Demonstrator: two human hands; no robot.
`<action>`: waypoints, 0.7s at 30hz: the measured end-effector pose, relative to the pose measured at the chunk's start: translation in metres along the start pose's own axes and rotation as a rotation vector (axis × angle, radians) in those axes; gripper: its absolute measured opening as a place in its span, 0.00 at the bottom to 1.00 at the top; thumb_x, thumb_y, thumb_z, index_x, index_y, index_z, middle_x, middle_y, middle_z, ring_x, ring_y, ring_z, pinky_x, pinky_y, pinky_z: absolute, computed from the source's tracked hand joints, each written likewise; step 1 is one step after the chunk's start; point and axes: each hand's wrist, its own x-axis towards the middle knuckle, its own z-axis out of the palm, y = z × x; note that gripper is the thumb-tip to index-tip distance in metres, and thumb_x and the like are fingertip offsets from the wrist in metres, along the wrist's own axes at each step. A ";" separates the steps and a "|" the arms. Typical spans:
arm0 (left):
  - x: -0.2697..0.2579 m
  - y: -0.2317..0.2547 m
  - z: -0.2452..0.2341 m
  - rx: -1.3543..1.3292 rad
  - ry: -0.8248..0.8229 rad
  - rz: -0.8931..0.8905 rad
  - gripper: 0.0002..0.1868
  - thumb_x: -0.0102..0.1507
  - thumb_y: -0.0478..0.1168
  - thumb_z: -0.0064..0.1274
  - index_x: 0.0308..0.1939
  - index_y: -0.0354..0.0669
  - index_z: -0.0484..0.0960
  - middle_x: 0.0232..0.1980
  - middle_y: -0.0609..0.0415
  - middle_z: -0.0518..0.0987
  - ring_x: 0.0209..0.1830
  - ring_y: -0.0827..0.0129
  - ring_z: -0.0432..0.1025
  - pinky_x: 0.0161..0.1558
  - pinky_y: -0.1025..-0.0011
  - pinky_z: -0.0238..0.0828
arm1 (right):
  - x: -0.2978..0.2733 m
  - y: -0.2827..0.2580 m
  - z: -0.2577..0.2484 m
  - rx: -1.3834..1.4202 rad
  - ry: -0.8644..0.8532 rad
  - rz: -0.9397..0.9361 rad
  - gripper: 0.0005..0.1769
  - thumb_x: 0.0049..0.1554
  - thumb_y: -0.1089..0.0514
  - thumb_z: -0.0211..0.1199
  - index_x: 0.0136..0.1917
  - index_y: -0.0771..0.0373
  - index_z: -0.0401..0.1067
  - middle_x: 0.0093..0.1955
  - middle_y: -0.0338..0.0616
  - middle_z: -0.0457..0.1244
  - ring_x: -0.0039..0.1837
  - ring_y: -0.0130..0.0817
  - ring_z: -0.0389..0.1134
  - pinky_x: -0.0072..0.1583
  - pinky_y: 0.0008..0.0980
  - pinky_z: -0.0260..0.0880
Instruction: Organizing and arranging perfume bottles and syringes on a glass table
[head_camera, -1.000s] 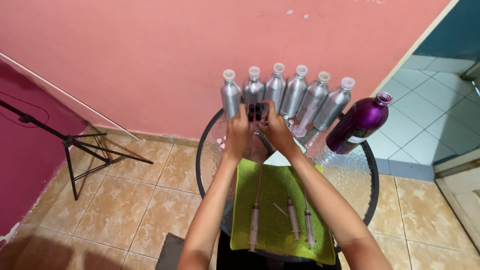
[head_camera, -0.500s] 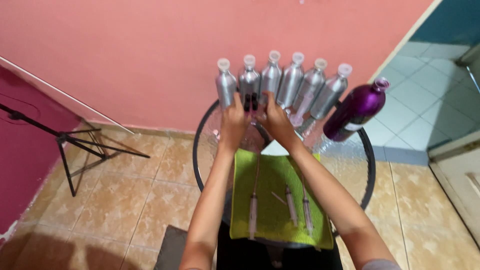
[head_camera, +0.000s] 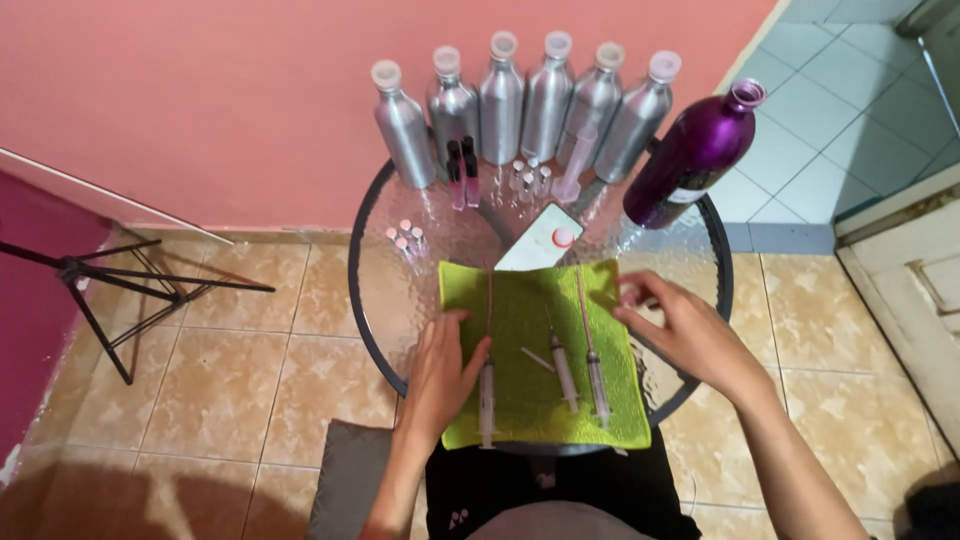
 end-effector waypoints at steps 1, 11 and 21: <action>-0.003 0.005 -0.001 0.000 -0.009 -0.003 0.23 0.67 0.58 0.51 0.60 0.53 0.69 0.50 0.58 0.75 0.55 0.59 0.72 0.49 0.57 0.74 | -0.007 0.009 0.003 0.003 -0.006 0.006 0.26 0.59 0.47 0.62 0.67 0.57 0.69 0.59 0.60 0.70 0.66 0.59 0.70 0.65 0.60 0.69; -0.017 0.052 0.008 0.140 0.074 0.190 0.16 0.67 0.40 0.50 0.59 0.47 0.75 0.62 0.52 0.71 0.61 0.56 0.65 0.52 0.62 0.66 | -0.062 0.052 0.035 0.207 -0.011 0.144 0.21 0.59 0.50 0.65 0.65 0.53 0.73 0.55 0.53 0.73 0.65 0.54 0.71 0.64 0.53 0.71; -0.007 0.057 0.017 0.265 0.014 0.299 0.09 0.67 0.35 0.51 0.49 0.52 0.83 0.49 0.60 0.77 0.54 0.68 0.67 0.54 0.67 0.62 | -0.043 0.070 0.145 -0.354 0.457 -0.507 0.21 0.59 0.40 0.63 0.62 0.47 0.72 0.51 0.37 0.65 0.60 0.37 0.65 0.62 0.41 0.58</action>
